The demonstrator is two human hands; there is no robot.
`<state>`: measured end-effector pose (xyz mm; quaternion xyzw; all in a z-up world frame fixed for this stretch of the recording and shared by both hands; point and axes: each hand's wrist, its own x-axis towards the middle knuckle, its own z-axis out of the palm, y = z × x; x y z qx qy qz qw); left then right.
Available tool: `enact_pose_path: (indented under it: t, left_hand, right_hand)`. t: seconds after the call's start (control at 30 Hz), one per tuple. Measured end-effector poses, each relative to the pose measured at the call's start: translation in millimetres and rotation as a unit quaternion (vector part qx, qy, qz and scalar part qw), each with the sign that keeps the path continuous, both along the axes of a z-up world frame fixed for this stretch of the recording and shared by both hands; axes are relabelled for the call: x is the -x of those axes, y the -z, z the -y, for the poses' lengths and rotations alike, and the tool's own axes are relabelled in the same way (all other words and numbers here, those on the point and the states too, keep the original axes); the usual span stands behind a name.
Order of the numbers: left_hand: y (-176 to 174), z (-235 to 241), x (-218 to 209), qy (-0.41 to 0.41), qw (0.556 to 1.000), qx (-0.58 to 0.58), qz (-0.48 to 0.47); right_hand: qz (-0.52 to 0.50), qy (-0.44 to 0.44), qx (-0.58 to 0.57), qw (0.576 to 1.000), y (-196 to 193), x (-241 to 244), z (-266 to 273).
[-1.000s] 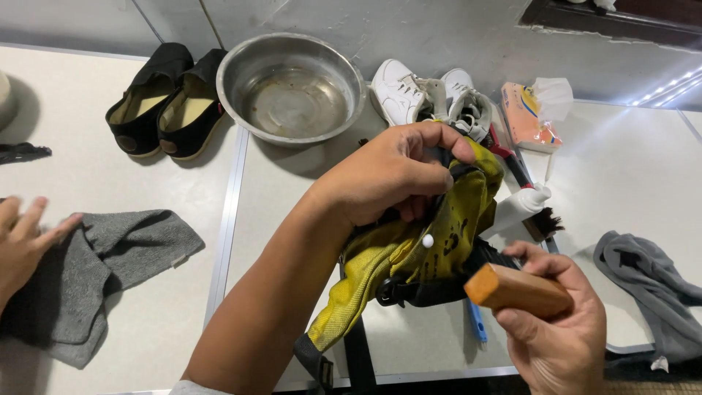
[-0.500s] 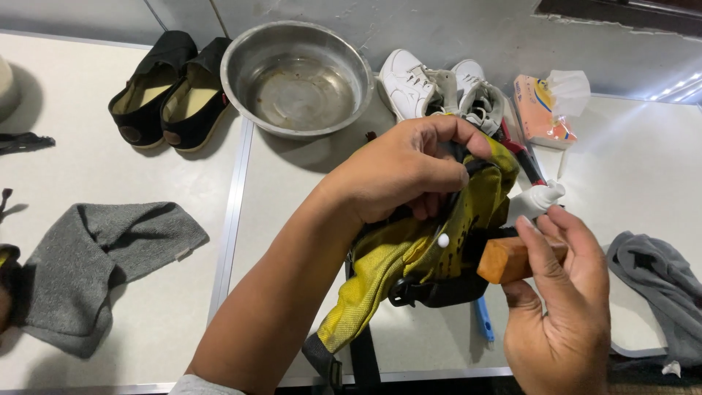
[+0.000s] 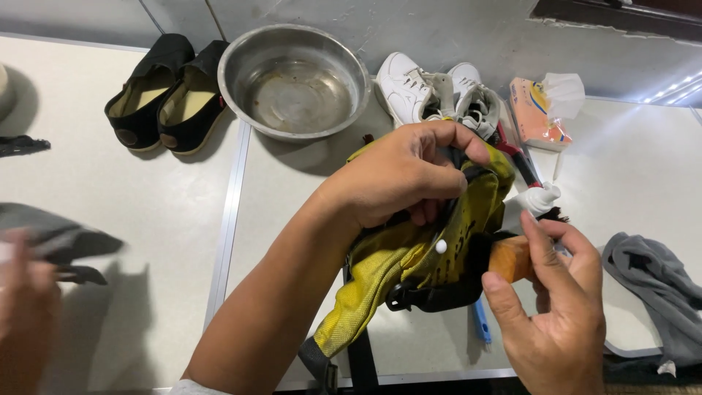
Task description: The person scrubs a yellow and black bag with a blue toothbrush and a cleaning solution. They wipe the bag with a grey cloth, then use a wooden brush to scrub the surface. The person continues to scrub different areas of the bag with the toothbrush and applies more cleaning solution.
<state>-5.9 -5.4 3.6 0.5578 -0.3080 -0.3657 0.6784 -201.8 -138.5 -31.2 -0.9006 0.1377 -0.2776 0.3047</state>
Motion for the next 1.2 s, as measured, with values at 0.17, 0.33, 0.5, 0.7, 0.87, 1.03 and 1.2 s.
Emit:
enact_pose_path:
  t: [0.17,0.33,0.5,0.7,0.87,1.03,1.2]
  left_hand:
    - [6,7,0,0.014,1.000,0.014,-0.003]
    - [10,9,-2,0.009,1.000,0.018,-0.003]
    - [14,11,-2,0.025,0.999,0.040,-0.015]
    - [10,10,0,0.021,0.999,0.018,-0.016]
    - [10,9,-1,0.028,0.999,0.018,-0.010]
    - [10,11,-1,0.008,0.999,0.039,-0.027]
    - [15,13,-2,0.035,0.998,0.046,-0.017]
  right_hand:
    - [0.111,-0.045,-0.028,0.992,-7,0,-13]
    - [0.157,-0.107,-0.010,0.982,-20,1,-24]
    - [0.104,-0.167,0.191,0.962,-26,2,-23]
    - [0.174,-0.136,0.188,0.957,-28,-22,-12]
    - [0.099,-0.126,0.224,0.961,-32,-15,-9]
    - [0.165,-0.143,0.226,0.949,-31,-15,-15]
    - [0.154,-0.138,0.297,0.932,-26,-23,5]
